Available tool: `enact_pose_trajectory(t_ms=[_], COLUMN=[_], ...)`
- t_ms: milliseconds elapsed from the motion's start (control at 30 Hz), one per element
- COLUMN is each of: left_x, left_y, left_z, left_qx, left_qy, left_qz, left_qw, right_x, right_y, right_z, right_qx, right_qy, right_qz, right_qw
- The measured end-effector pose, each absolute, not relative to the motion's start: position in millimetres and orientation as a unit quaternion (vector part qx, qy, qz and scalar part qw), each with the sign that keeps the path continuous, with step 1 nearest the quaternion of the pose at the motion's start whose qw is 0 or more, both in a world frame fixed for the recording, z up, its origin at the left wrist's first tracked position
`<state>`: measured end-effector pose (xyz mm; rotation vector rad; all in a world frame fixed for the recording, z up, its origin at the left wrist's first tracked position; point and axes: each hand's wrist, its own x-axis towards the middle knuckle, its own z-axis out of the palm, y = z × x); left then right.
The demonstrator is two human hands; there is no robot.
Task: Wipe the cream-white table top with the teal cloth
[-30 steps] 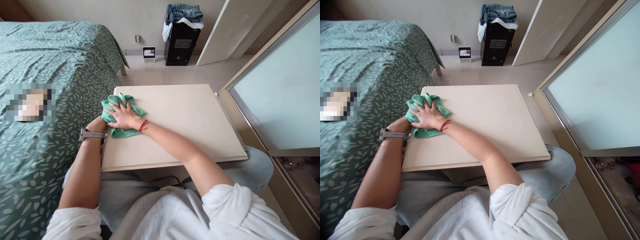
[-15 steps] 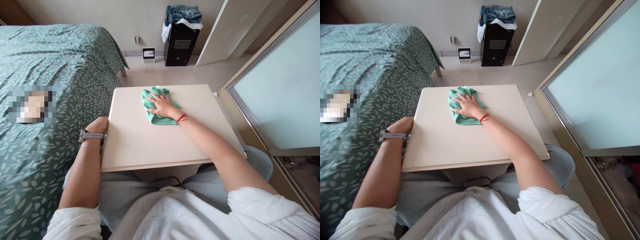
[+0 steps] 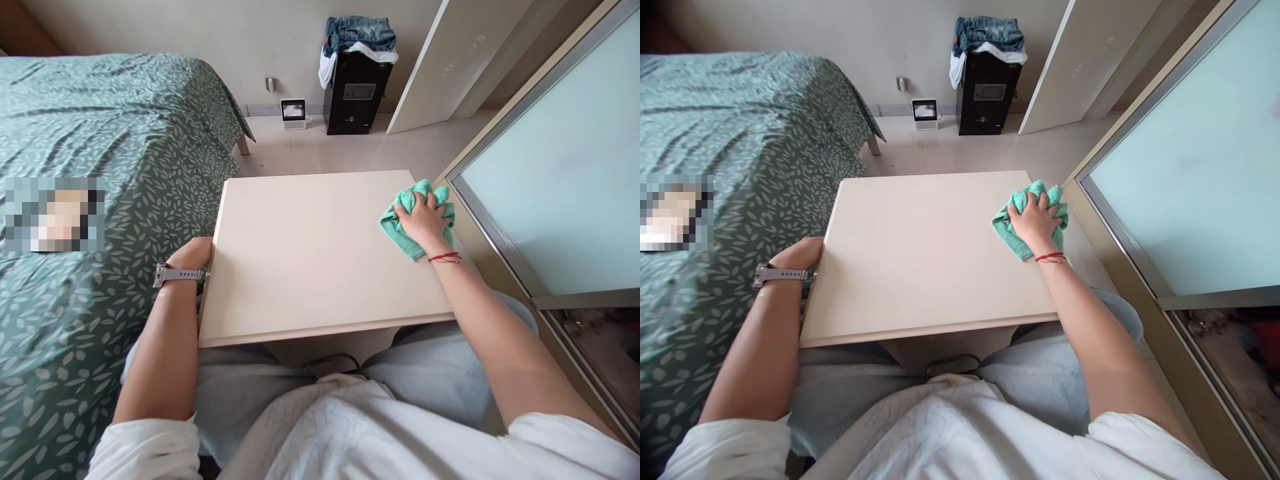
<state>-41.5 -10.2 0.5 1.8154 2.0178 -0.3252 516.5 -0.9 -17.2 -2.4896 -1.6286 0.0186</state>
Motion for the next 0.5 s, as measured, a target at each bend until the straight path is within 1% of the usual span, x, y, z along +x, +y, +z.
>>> enact_pose_trajectory(t_ms=[100, 233, 500], left_x=[-40.1, -41.4, -41.2], left_y=[-9.6, -7.0, -5.9], left_z=[1.3, -1.9, -5.0], left_qx=[0.649, 0.652, 0.653], left_qy=[0.722, 0.717, 0.717], left_qz=[-0.127, -0.133, -0.129], left_qw=[0.202, 0.207, 0.207], right_x=[503.8, 465.2, 332.2], right_y=[-14.5, -20.4, -17.4], right_z=[-22.4, -19.7, 9.0], right_qx=[-0.847, -0.831, -0.689], right_qy=[-0.523, -0.551, -0.72], right_qz=[-0.005, -0.005, 0.061], right_qw=[0.095, 0.077, 0.052])
